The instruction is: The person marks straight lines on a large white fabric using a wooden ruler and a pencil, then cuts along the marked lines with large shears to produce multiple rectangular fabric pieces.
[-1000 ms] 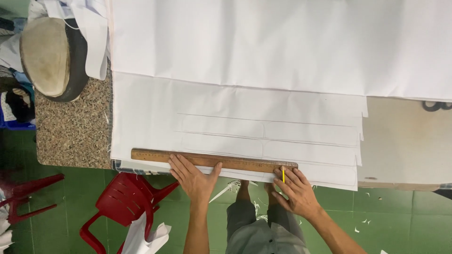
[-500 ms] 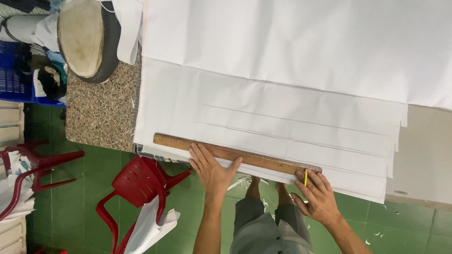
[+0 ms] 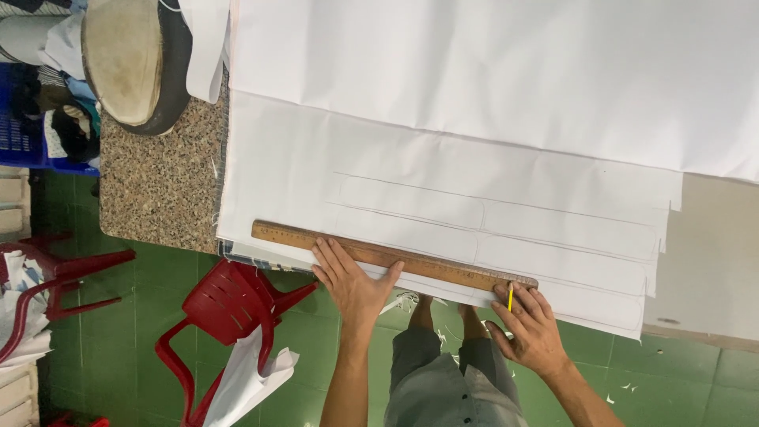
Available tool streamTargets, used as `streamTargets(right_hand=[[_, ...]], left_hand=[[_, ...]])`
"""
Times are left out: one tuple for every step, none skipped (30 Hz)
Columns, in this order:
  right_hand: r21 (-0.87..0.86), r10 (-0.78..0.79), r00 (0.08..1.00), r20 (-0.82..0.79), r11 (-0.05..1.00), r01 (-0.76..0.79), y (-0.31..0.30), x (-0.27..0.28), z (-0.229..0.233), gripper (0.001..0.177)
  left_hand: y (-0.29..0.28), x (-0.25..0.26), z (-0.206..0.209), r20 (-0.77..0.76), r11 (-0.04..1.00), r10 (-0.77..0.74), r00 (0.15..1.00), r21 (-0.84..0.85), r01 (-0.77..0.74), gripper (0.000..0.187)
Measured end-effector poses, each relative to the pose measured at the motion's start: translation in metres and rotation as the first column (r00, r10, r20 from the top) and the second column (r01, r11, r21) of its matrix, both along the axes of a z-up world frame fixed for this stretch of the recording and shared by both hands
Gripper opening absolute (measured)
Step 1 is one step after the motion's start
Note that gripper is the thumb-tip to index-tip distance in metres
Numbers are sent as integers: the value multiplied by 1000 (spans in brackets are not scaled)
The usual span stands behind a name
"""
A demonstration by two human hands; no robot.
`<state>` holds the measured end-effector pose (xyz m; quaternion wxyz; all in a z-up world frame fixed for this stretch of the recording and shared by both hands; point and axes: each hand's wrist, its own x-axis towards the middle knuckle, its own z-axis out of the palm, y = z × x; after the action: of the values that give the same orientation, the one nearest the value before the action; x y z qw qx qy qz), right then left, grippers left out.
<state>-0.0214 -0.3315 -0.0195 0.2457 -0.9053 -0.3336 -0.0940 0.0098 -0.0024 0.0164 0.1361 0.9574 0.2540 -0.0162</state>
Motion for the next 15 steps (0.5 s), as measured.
streamTargets(right_hand=[[-3, 0, 1000, -1, 1000, 0, 0, 0, 0, 42], [0, 4, 1000, -7, 1000, -4, 0, 0, 1, 43], [1, 6, 1000, -12, 1000, -6, 0, 0, 1, 43], [-4, 3, 1000, -12, 1000, -3, -1, 0, 1, 43], [1, 5, 1000, -2, 1000, -5, 0, 0, 0, 46], [5, 7, 1000, 9, 1000, -7, 0, 0, 0, 49], [3, 3, 1000, 9, 1000, -3, -1, -1, -2, 49], [-8, 2, 1000, 6, 1000, -2, -2, -1, -4, 48], [-18, 2, 1000, 2, 1000, -2, -3, -2, -5, 47], [-20, 0, 1000, 1, 1000, 0, -3, -3, -4, 47], [-19, 4, 1000, 0, 1000, -4, -3, -2, -3, 48], [-18, 9, 1000, -2, 1000, -9, -3, -1, -2, 49], [-19, 7, 1000, -2, 1000, -7, -3, -1, -2, 49], [-10, 17, 1000, -6, 1000, -17, -4, -1, -1, 49], [0, 28, 1000, -9, 1000, -28, -4, 0, 0, 50]], left_hand=[[0, 0, 0, -1, 1000, 0, 1000, -3, 0, 149], [1, -1, 1, -20, 1000, -1, 1000, 12, 1, 149], [0, 0, 1, -37, 1000, -5, 999, 25, 5, 149], [0, 0, 2, -38, 1000, -8, 999, 20, 9, 149], [0, 1, 2, -54, 1000, 5, 999, 1, -5, 149], [-1, 2, 3, -71, 1000, 18, 997, -17, -20, 148], [-1, 1, 1, -71, 1000, 15, 997, -19, -16, 148], [0, 0, -1, -46, 1000, 6, 999, -4, -6, 148], [0, -1, -3, -21, 1000, -2, 1000, 11, 2, 148], [0, -1, -2, -22, 1000, -4, 1000, 9, 4, 148], [-1, -1, -1, -38, 1000, 3, 999, 0, -3, 148], [-1, 0, 0, -53, 1000, 10, 999, -9, -10, 149], [0, -2, -3, -54, 1000, 8, 999, -10, -9, 149], [1, -3, -6, -39, 1000, -3, 999, 20, 4, 149], [2, -4, -9, -24, 999, -13, 1000, 49, 14, 150]])
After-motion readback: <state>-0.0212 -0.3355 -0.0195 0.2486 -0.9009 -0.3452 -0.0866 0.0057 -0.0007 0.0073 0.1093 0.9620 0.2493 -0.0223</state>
